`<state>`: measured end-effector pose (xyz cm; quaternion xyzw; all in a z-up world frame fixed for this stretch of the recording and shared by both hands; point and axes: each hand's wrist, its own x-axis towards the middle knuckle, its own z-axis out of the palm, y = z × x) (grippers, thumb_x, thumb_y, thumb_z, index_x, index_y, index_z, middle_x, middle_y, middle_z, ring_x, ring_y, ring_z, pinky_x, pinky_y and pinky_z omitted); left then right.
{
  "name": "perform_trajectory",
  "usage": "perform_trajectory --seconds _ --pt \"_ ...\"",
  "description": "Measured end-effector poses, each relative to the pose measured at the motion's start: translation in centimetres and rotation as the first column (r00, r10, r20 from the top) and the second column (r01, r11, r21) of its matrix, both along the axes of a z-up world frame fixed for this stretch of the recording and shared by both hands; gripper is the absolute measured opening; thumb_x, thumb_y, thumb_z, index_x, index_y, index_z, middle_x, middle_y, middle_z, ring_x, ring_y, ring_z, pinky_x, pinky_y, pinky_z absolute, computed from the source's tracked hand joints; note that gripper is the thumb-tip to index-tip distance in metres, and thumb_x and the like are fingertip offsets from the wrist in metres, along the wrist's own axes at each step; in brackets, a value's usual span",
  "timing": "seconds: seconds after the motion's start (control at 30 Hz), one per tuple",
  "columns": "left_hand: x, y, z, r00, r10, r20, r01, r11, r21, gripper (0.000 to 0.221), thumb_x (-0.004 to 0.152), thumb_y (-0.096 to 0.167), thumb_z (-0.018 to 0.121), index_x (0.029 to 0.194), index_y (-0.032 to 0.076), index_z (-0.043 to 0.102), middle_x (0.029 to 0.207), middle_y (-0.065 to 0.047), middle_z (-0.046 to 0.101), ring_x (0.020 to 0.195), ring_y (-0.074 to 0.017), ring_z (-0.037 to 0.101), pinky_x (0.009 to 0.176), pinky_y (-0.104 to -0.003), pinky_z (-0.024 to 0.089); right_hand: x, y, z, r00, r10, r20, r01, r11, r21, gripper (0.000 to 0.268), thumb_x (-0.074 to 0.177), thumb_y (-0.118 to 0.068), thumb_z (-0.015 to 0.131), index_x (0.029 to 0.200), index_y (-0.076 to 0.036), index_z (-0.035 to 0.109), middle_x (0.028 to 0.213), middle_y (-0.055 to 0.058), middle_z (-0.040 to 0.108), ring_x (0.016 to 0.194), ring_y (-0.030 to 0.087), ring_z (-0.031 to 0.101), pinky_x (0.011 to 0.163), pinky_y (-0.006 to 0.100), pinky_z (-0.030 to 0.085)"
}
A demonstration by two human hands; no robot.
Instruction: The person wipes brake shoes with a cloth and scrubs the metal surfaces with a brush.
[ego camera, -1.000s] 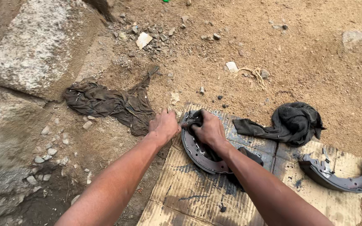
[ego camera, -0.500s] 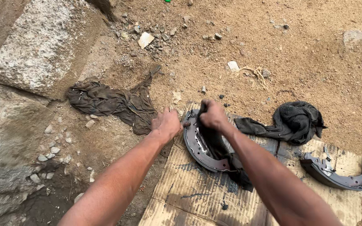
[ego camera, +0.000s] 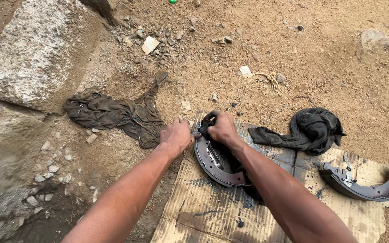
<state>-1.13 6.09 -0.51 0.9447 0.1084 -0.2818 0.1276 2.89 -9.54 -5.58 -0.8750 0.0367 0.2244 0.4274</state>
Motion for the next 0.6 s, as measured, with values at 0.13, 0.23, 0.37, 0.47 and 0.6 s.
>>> perform_trajectory --seconds 0.13,0.23,0.37,0.47,0.6 --pt "0.1 0.0 0.4 0.997 -0.058 0.053 0.056 0.998 0.036 0.031 0.091 0.02 0.072 0.118 0.003 0.069 0.139 -0.018 0.053 0.108 -0.032 0.065 0.092 -0.046 0.057 1.2 -0.5 0.7 0.995 0.033 -0.092 -0.035 0.999 -0.02 0.047 0.084 0.009 0.062 0.128 -0.005 0.07 0.091 0.015 0.077 0.067 0.024 0.074 0.055 0.039 0.063" --pt "-0.3 -0.1 0.0 0.998 -0.041 0.055 0.04 0.999 0.033 0.031 0.092 0.02 0.072 0.119 0.004 0.07 0.139 -0.018 0.053 0.108 -0.0325 0.066 0.092 -0.046 0.058 0.5 -0.7 0.4 0.972 -0.215 0.092 0.216 0.976 0.0 0.034 0.083 -0.007 0.078 0.116 -0.012 0.079 0.092 0.012 0.077 0.07 0.021 0.071 0.064 0.034 0.056" --pt "-0.3 -0.2 0.3 0.998 -0.048 0.028 0.048 0.999 0.024 0.037 0.089 0.03 0.076 0.117 0.006 0.073 0.132 -0.016 0.059 0.11 -0.0307 0.067 0.093 -0.045 0.058 0.6 -1.6 -0.4 0.84 -0.542 -0.006 0.535 0.828 0.168 0.029 0.084 -0.012 0.076 0.112 -0.007 0.072 0.091 0.012 0.078 0.071 0.023 0.076 0.066 0.039 0.064" --pt "-0.2 -0.3 0.6 0.996 -0.074 0.051 0.072 0.996 0.045 0.051 0.083 0.035 0.083 0.123 0.007 0.067 0.13 -0.016 0.056 0.116 -0.0349 0.061 0.096 -0.048 0.054 0.1 -0.1 -2.2 0.964 -0.235 0.123 0.242 0.97 -0.039 0.027 0.081 -0.02 0.079 0.107 -0.013 0.077 0.086 0.015 0.077 0.078 0.026 0.074 0.079 0.039 0.059" --pt "-0.4 -0.2 0.4 0.996 -0.055 0.071 0.053 0.998 0.031 0.043 0.084 0.034 0.082 0.116 0.007 0.071 0.123 -0.016 0.061 0.106 -0.0334 0.068 0.09 -0.048 0.057 -0.5 -0.9 -3.2 0.935 -0.127 0.332 0.138 0.99 -0.011 0.033 0.074 -0.013 0.078 0.105 -0.003 0.075 0.098 0.022 0.074 0.092 0.034 0.072 0.087 0.042 0.056"
